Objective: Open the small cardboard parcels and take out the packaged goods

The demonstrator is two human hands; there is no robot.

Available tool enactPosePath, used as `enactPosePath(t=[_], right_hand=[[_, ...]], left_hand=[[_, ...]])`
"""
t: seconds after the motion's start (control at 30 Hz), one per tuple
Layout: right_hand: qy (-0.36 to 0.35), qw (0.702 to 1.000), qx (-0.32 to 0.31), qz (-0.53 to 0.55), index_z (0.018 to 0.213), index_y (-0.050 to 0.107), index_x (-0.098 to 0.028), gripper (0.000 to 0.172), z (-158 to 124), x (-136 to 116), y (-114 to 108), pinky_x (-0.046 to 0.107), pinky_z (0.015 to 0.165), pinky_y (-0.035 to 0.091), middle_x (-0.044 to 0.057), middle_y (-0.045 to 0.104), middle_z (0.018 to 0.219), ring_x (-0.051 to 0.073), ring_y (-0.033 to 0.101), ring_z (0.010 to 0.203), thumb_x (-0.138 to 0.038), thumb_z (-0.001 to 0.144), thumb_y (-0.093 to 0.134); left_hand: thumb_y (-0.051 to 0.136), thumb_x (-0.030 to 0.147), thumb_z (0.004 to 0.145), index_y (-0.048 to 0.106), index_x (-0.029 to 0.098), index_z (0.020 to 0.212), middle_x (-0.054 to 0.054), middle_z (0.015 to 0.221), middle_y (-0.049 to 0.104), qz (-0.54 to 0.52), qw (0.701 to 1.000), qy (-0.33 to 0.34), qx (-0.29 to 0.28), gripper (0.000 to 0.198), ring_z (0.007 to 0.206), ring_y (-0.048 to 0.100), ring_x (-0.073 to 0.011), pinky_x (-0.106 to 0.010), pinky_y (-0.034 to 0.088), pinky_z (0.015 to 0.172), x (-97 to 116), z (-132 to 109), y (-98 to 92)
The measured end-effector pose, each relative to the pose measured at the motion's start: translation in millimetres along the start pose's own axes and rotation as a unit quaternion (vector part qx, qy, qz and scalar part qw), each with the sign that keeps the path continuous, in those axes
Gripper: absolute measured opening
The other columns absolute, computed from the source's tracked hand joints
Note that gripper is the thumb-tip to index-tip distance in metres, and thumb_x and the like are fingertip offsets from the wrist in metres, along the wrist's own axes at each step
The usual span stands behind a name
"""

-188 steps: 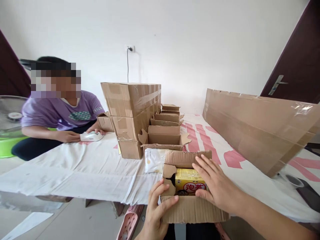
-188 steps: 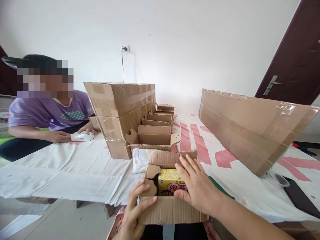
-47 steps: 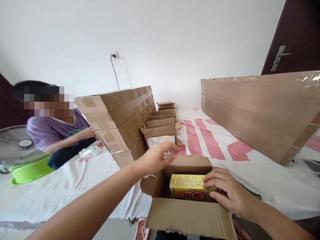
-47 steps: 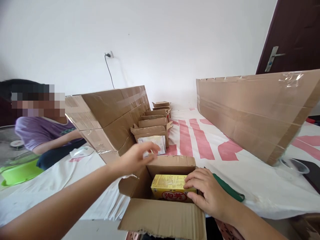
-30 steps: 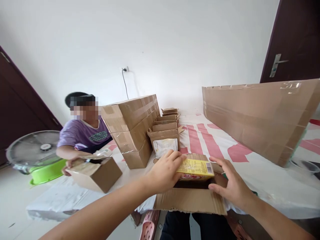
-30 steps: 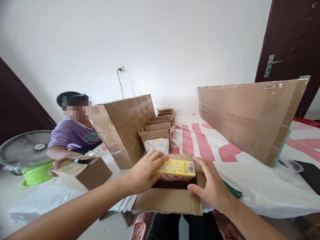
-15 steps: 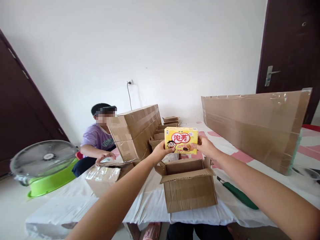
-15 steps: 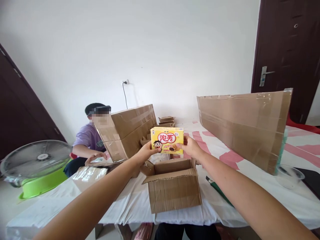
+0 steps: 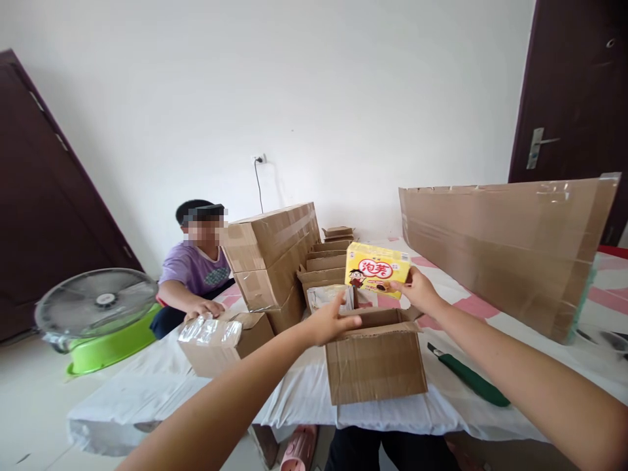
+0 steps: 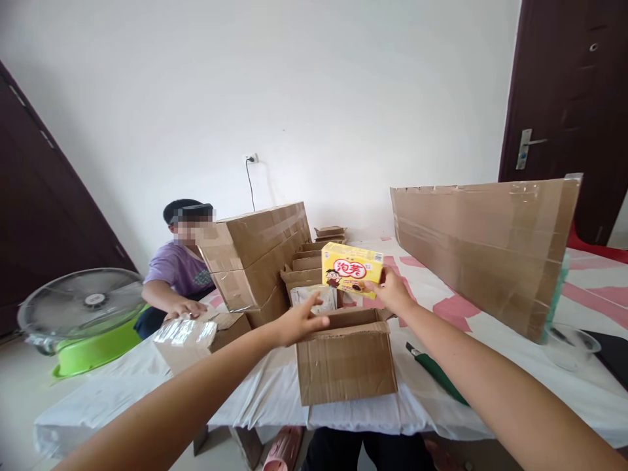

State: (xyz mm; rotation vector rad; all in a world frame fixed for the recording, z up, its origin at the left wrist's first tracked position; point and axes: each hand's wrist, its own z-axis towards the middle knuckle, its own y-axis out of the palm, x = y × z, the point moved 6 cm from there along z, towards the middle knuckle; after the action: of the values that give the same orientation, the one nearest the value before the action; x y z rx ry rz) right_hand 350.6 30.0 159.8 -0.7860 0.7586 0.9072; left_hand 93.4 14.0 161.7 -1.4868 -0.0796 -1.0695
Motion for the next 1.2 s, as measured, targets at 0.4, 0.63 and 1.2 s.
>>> enactPosePath(t=[0.4,0.63,1.2], right_hand=[[-0.021,0.997,0.036,0.064,0.11,0.053,-0.02,0.048,-25,6,-6,0.038,0.078,0.056,0.012,0.069,0.113,0.023,0.068,0.091,-0.047,0.074,0.069],[-0.022,0.995,-0.058,0.074,0.113,0.053,-0.021,0.044,-63,-1,33,0.039,0.08,0.056,0.011,0.07,0.111,0.024,0.067,0.094,-0.044,0.078,0.068],[-0.004,0.981,-0.19,-0.037,0.11,0.06,-0.018,0.047,-125,58,169,0.045,0.087,0.051,0.011,0.062,0.105,0.03,0.061,0.099,-0.037,0.071,0.076]], left_hand=[[0.072,0.022,0.076,0.069,0.02,0.094,-0.011,0.096,0.075,0.394,0.919,-0.009,-0.025,0.018,0.097,0.069,-0.0334,-0.044,0.048,0.087,-41,-11,-16.9],[0.069,0.01,0.072,0.05,0.02,0.137,-0.017,0.146,0.05,0.434,0.892,-0.013,0.128,0.068,0.137,0.04,-0.0385,-0.059,0.029,0.109,-80,-25,-41.8],[0.05,0.016,0.089,0.047,0.022,0.127,-0.015,0.126,0.056,0.352,0.851,0.152,0.36,0.039,0.121,0.051,-0.0322,-0.049,0.041,0.099,-78,-141,16.8]])
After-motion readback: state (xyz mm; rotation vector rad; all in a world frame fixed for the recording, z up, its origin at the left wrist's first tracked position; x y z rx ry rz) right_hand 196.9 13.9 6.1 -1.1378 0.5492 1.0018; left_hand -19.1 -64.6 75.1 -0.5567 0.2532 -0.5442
